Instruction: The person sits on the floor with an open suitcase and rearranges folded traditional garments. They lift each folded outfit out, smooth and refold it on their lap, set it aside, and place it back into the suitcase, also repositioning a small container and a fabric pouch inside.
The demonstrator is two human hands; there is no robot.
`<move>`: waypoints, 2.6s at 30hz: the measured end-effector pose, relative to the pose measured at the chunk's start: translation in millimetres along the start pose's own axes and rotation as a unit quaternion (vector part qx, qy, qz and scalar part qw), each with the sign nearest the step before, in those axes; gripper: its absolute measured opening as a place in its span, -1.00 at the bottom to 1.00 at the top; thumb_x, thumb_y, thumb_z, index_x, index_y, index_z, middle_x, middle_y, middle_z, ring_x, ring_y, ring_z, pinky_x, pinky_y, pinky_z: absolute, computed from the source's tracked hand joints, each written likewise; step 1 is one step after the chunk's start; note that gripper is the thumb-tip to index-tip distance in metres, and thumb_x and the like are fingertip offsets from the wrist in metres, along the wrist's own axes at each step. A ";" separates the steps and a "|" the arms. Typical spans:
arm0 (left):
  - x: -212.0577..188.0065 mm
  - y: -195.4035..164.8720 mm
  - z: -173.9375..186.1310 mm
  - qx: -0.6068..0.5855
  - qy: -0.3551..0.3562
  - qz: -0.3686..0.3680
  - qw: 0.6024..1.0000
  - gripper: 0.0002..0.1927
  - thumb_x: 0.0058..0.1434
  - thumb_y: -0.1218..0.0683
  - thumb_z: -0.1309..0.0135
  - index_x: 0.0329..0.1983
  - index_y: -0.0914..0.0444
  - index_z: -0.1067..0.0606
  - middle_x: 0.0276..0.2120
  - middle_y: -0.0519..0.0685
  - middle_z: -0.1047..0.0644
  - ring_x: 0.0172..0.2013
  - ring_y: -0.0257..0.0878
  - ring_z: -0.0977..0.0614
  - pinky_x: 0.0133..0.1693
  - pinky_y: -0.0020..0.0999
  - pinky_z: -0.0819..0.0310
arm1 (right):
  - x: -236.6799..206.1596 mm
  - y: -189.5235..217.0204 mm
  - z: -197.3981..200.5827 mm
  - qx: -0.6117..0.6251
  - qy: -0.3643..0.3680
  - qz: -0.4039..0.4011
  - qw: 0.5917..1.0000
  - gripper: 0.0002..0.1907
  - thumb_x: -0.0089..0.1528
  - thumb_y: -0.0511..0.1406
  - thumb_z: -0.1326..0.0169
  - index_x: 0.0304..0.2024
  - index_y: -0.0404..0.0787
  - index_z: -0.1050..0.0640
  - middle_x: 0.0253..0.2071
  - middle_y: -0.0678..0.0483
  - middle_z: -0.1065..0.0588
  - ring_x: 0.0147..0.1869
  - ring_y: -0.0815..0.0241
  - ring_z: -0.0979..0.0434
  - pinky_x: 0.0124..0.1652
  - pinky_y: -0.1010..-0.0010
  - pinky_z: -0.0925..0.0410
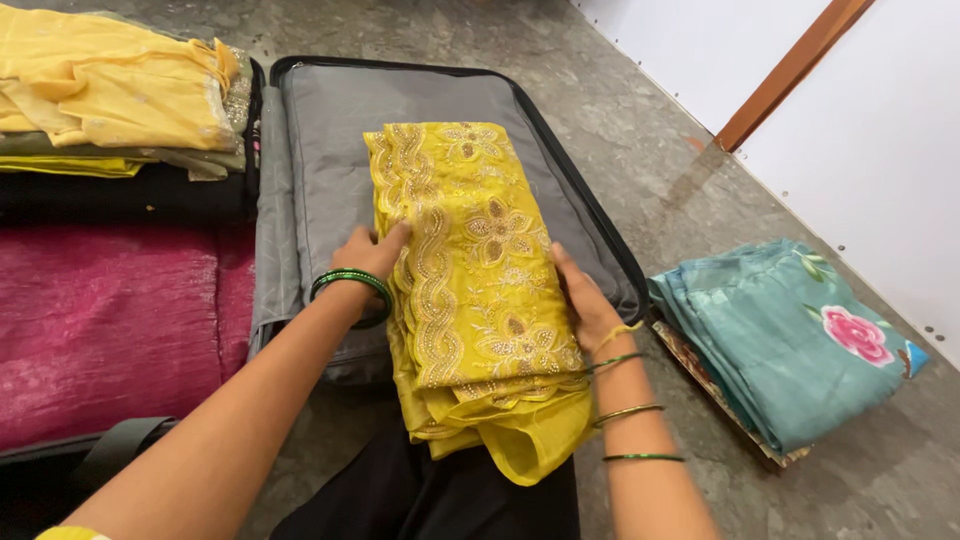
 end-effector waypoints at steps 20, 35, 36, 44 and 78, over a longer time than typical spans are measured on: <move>-4.1 2.7 -8.5 -0.039 -0.015 -0.017 0.999 -0.01 -0.10 -0.30 -0.39 0.28 0.29 -0.34 0.11 0.22 -0.55 0.07 0.05 -0.63 0.09 -0.11 -0.50 | -31.9 2.7 -43.4 0.013 0.047 -0.050 0.998 -0.09 0.17 0.10 -0.21 0.36 -0.34 -0.34 0.21 -0.04 -0.51 0.20 0.16 -0.55 0.11 0.34 -0.43; -3.9 3.0 -5.5 -0.048 -0.008 -0.052 0.997 -0.03 -0.12 -0.33 -0.40 0.24 0.29 -0.39 0.04 0.19 -0.59 0.00 0.00 -0.67 0.04 -0.15 -0.53 | -188.9 56.3 -131.5 -0.642 0.154 0.315 0.682 0.09 -0.12 0.02 -0.43 0.40 -0.05 -0.31 0.49 -0.10 -0.15 0.57 -0.17 -0.02 0.29 -0.32 0.09; -5.7 2.3 -4.8 -0.061 -0.007 -0.056 0.997 -0.05 -0.12 -0.32 -0.40 0.24 0.28 -0.40 0.04 0.17 -0.60 0.00 -0.02 -0.67 0.04 -0.16 -0.53 | -188.1 52.4 -133.6 -0.666 0.124 0.321 0.661 0.03 -0.13 -0.02 -0.41 0.36 -0.03 -0.33 0.48 -0.09 -0.17 0.58 -0.15 -0.06 0.28 -0.34 0.08; -9.8 -2.0 -8.4 -0.184 0.073 -0.038 0.979 -0.13 -0.07 -0.15 -0.43 0.21 0.37 -0.38 -0.02 0.16 -0.63 -0.11 -0.08 -0.72 -0.09 -0.19 -0.61 | -179.6 61.4 -124.1 -0.580 0.056 0.444 0.680 -0.60 0.11 -0.32 -0.20 0.04 -0.10 -0.59 0.26 0.08 -0.52 0.39 0.09 -0.43 0.25 0.14 -0.29; -201.7 -107.0 5.3 0.268 0.115 -0.535 0.793 -0.58 -0.11 0.08 -0.23 -0.10 0.00 -0.61 -0.24 -0.08 -0.63 -0.15 0.00 -0.65 -0.17 -0.04 -0.53 | -166.3 72.7 -121.4 -0.536 0.124 0.441 0.709 -0.04 -0.04 0.02 -0.42 0.23 -0.36 -0.37 0.14 -0.20 -0.43 0.24 -0.19 -0.42 0.12 0.09 -0.29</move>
Point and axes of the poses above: each hand's wrist, its own x-axis towards the middle knuckle, its own z-axis out of the back of the hand, y = z × x, the point moved 8 cm from there along x, towards the middle knuckle
